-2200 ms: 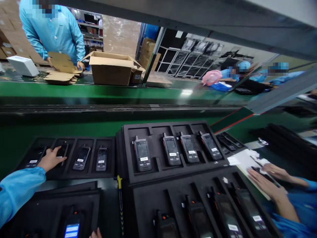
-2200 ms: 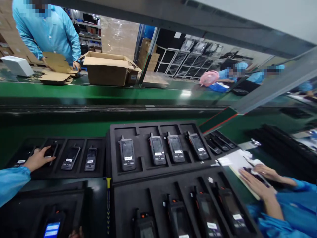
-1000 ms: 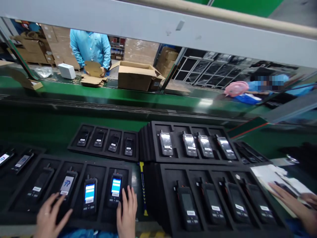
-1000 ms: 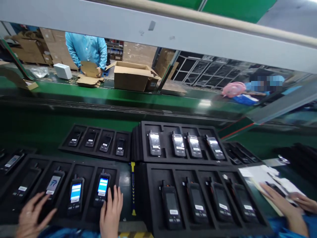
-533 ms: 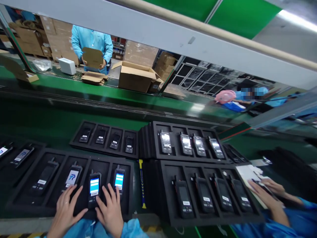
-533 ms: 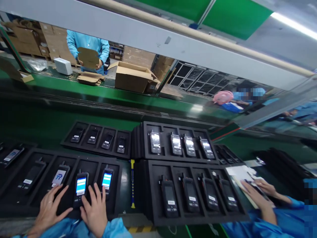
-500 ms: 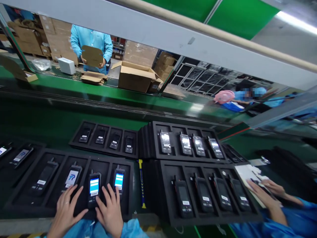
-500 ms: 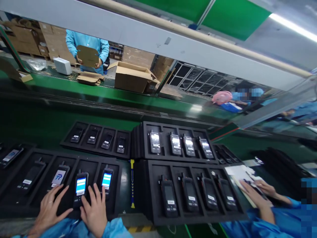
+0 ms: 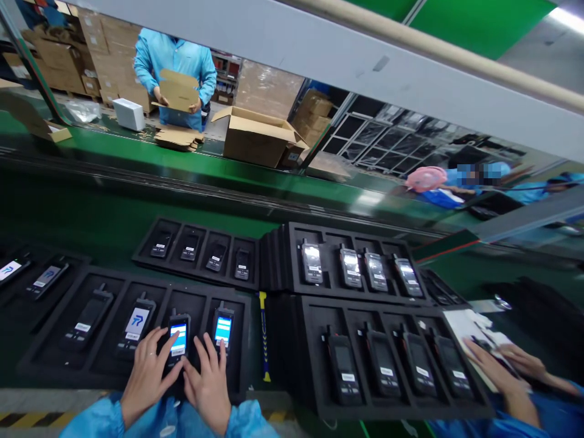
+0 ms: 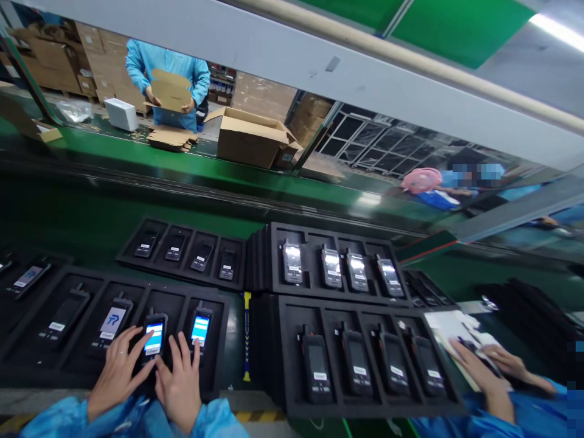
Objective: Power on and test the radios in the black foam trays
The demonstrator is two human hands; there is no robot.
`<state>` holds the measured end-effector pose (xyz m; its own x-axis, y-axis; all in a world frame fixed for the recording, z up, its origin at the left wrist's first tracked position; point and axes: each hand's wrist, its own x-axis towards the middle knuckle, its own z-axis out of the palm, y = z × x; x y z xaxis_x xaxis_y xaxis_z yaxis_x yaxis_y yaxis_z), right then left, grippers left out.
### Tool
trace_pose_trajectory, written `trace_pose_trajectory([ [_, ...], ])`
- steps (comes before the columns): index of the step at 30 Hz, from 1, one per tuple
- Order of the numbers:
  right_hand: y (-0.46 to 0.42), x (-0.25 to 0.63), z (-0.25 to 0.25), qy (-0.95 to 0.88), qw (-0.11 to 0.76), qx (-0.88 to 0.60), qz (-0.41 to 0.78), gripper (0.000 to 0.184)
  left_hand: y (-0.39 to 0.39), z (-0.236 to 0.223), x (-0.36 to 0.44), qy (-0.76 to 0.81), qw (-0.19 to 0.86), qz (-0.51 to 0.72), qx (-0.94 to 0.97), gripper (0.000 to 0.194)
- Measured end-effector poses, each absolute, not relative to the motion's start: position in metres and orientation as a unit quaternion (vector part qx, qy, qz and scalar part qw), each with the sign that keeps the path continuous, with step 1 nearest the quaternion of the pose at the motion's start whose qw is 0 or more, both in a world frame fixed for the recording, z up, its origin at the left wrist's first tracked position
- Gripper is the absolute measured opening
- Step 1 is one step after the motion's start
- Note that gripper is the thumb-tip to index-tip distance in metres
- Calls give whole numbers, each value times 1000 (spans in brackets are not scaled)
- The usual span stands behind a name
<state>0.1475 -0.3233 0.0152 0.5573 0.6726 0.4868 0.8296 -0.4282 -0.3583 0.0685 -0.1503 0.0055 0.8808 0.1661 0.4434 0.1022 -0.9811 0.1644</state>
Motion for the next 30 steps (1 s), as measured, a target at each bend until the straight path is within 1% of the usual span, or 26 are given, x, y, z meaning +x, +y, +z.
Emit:
trace_pose_trajectory([
  [4, -325, 149, 12, -455, 292, -831, -129, 24, -156, 12, 75, 87, 74, 236, 965, 40],
  [9, -326, 151, 10, -466, 281, -829, -127, 25, -155, 14, 75, 84, 53, 229, 968, 40],
  [16, -325, 151, 8, -467, 289, -828, -114, 24, -157, 17, 79, 71, 34, 220, 972, 38],
  [19, -327, 151, 12, -465, 278, -835, -95, 29, -158, 21, 82, 69, 18, 215, 974, 39],
  [21, -332, 152, 18, -462, 275, -838, -93, 38, -158, 23, 82, 70, 8, 210, 975, 39],
  [24, -344, 154, 30, -445, 290, -839, -119, 47, -157, 23, 80, 84, 6, 208, 975, 39],
  [27, -356, 155, 37, -419, 294, -845, -155, 50, -156, 22, 75, 116, 19, 192, 974, 39],
  [30, -363, 154, 37, -409, 286, -852, -156, 49, -156, 20, 73, 133, 24, 164, 977, 39],
])
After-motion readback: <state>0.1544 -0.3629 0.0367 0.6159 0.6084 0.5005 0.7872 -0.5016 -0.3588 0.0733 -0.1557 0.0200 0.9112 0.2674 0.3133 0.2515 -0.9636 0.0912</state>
